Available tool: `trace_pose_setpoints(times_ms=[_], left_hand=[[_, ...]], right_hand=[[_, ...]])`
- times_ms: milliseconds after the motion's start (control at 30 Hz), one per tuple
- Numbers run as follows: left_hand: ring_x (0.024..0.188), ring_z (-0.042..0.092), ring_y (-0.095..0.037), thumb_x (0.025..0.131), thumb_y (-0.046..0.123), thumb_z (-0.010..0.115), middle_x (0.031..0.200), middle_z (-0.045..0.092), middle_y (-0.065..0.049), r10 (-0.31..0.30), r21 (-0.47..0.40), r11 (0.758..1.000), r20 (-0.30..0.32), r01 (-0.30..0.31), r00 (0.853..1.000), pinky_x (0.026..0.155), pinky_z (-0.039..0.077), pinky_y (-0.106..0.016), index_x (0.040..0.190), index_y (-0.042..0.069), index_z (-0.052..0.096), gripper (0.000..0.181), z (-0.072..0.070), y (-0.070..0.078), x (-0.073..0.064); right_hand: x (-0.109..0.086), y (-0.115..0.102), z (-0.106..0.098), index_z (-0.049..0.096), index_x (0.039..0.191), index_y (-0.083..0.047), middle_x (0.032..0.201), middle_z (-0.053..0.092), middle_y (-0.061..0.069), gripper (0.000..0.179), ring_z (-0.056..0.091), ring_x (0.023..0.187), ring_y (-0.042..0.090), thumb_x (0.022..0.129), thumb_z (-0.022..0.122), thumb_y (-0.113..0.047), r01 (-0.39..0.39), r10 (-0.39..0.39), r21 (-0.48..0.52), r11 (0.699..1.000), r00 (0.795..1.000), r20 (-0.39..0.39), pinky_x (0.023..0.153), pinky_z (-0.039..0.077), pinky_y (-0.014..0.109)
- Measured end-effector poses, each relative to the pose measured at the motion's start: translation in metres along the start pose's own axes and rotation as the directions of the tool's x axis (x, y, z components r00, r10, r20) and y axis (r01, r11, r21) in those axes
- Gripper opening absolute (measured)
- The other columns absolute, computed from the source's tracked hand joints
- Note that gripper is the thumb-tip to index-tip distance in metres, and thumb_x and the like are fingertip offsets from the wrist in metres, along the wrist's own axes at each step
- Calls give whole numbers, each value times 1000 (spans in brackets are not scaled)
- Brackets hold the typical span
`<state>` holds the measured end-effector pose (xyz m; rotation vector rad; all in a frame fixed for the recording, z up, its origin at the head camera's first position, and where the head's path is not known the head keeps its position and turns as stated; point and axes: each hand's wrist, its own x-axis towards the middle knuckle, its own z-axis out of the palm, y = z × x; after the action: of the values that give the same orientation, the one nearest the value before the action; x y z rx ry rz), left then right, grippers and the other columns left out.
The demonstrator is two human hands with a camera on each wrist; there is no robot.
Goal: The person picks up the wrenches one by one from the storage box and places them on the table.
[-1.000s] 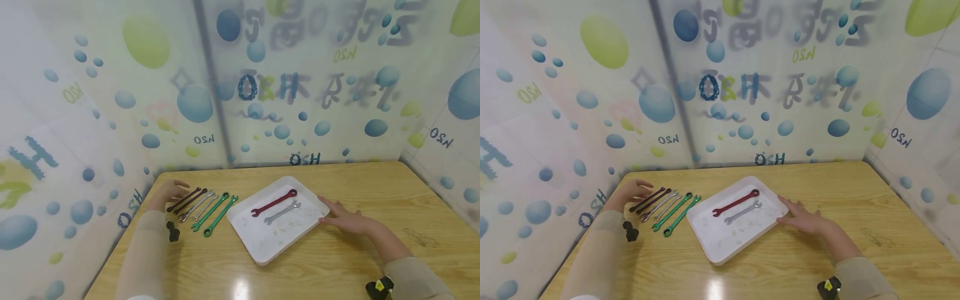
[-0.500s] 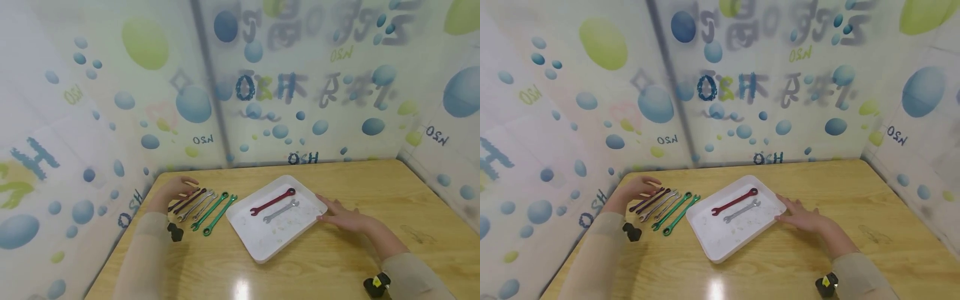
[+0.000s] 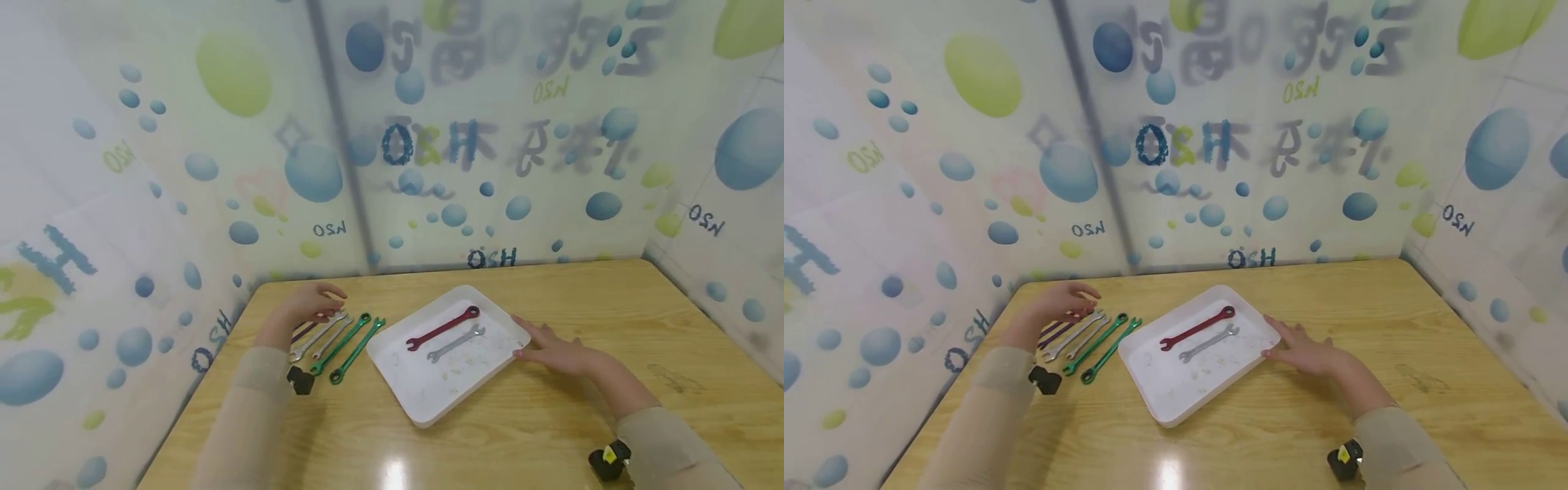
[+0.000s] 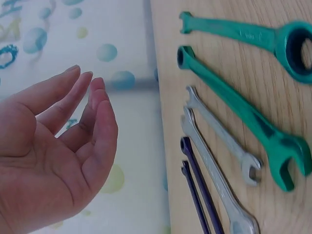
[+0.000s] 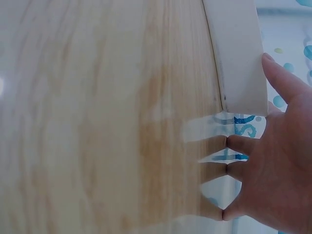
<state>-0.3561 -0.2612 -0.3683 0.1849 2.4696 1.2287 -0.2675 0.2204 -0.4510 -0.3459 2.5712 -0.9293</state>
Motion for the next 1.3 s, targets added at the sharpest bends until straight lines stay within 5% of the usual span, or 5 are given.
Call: trace_pose_setpoints(times_ms=[667, 900, 1133, 1300], left_hand=[[79, 61, -20, 96, 11, 61, 103, 66, -14, 53, -3, 999, 71, -53, 996, 72, 54, -33, 124, 5, 61, 29, 53, 45, 13], [87, 62, -32, 96, 13, 62, 101, 66, -16, 84, 5, 996, 104, -85, 991, 71, 54, -31, 121, 6, 62, 26, 75, 57, 20], [96, 62, -35, 94, 20, 66, 100, 66, -9, 136, 26, 990, 145, -141, 980, 83, 54, -41, 121, 9, 64, 28, 91, 63, 34], [93, 63, -32, 94, 20, 66, 100, 67, -7, 172, 37, 983, 183, -182, 968, 77, 55, -34, 121, 8, 64, 30, 107, 69, 46]], right_hand=[[1, 0, 3, 11, 157, -16, 156, 6, 31, 82, -11, 137, 57, 96, 51, -54, -4, 4, -5, 1000, 1000, 0, 88, -15, 81], [1, 1, 2, 10, 157, -21, 157, 4, 29, 83, -14, 137, 57, 94, 50, -57, 11, -11, 14, 1000, 1000, -1, 87, -19, 80], [-1, -3, 3, 11, 157, -17, 158, 5, 28, 82, -13, 137, 56, 96, 50, -54, -5, 5, -2, 1000, 1000, -6, 88, -16, 81], [-2, -4, 3, 11, 157, -16, 158, 4, 27, 82, -13, 138, 56, 96, 50, -53, -8, 8, -3, 1000, 1000, -5, 89, -16, 80]])
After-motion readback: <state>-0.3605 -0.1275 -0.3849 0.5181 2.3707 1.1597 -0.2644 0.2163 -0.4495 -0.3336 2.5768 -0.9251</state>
